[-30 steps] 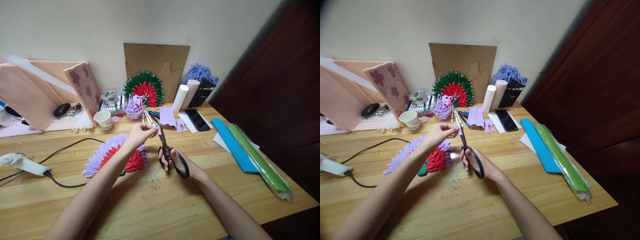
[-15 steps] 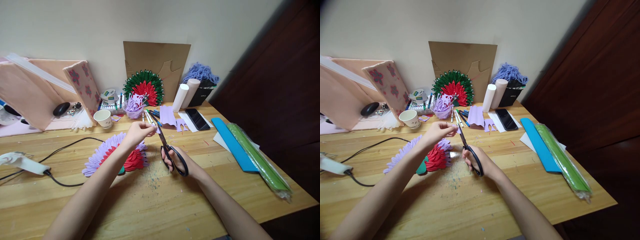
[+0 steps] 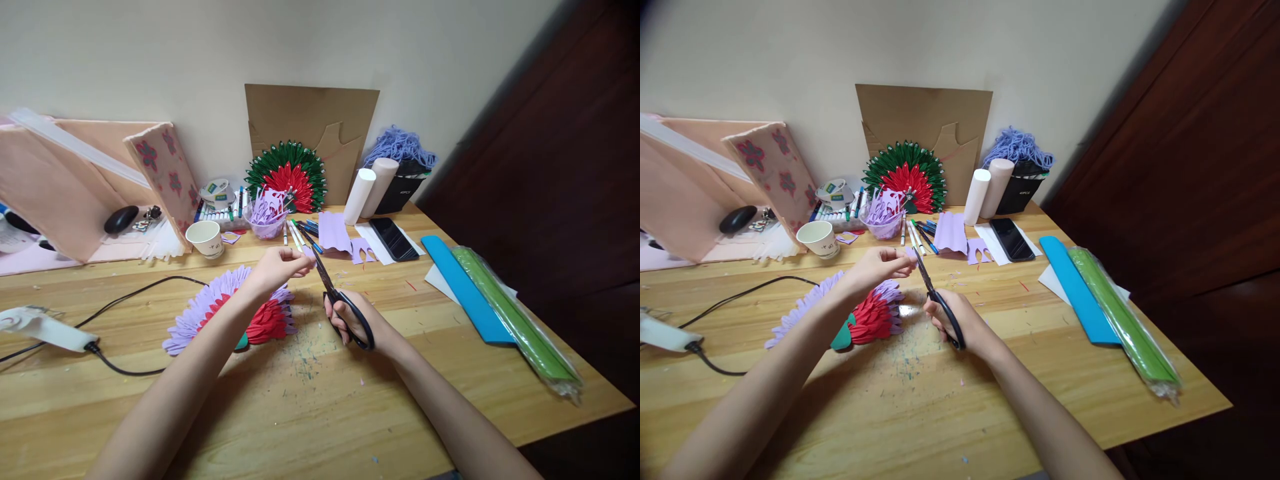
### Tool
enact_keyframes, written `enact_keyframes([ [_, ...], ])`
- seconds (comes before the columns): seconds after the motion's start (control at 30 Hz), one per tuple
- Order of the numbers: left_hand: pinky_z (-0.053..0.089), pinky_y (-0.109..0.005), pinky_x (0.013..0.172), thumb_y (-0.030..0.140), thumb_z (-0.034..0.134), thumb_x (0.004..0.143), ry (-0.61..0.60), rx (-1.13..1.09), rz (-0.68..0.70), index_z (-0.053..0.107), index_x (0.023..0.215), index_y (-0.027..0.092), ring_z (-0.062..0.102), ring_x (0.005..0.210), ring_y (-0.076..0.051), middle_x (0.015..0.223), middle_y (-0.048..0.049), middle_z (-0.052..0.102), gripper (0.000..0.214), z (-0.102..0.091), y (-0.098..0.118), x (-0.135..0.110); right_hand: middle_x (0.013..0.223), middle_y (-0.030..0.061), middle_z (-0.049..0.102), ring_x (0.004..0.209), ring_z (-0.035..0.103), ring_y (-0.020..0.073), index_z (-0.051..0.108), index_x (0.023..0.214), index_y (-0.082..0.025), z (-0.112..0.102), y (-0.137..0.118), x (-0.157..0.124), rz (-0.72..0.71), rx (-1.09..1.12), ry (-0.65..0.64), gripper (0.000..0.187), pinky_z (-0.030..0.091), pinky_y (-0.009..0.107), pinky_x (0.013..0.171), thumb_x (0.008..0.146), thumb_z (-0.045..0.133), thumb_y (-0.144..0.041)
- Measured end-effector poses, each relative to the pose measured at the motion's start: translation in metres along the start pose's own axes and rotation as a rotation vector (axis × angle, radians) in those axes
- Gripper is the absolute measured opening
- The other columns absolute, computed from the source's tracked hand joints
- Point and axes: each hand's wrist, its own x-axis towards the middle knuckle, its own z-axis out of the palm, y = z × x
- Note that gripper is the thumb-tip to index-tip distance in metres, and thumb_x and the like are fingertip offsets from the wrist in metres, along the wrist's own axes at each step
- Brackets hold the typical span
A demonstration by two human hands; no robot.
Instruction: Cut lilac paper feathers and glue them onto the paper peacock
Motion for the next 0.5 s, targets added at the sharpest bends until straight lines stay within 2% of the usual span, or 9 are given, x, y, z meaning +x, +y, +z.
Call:
enact_keyframes([
  [0.23,0.048,-0.023,0.067,0.024,0.072,0.059,-0.011,-0.104,-0.031,0.061,0.059,0.011,0.055,0.058,-0.007,0.06,-0.0011,0.061,0.017,0.0,0.001,0.0,0.046,-0.0079,0.038,0.031,0.038,0.0054,0.049,0.073,-0.016,0.0,0.003,0.001,0.01,0.01,0.026,0.057,0.032,0.018,0.031,0.066,0.049,-0.073],
  [0.5,0.05,-0.027,0.075,0.023,0.07,0.062,0.001,-0.181,-0.057,0.061,0.063,0.01,0.059,0.061,-0.009,0.061,-0.002,0.062,0.016,0.003,-0.001,0.001,0.05,-0.0072,0.039,0.038,0.04,0.0063,0.045,0.075,-0.017,0.008,-0.013,-0.004,0.0,0.065,-0.055,0.073,0.035,0.02,0.04,0.057,0.033,-0.087],
])
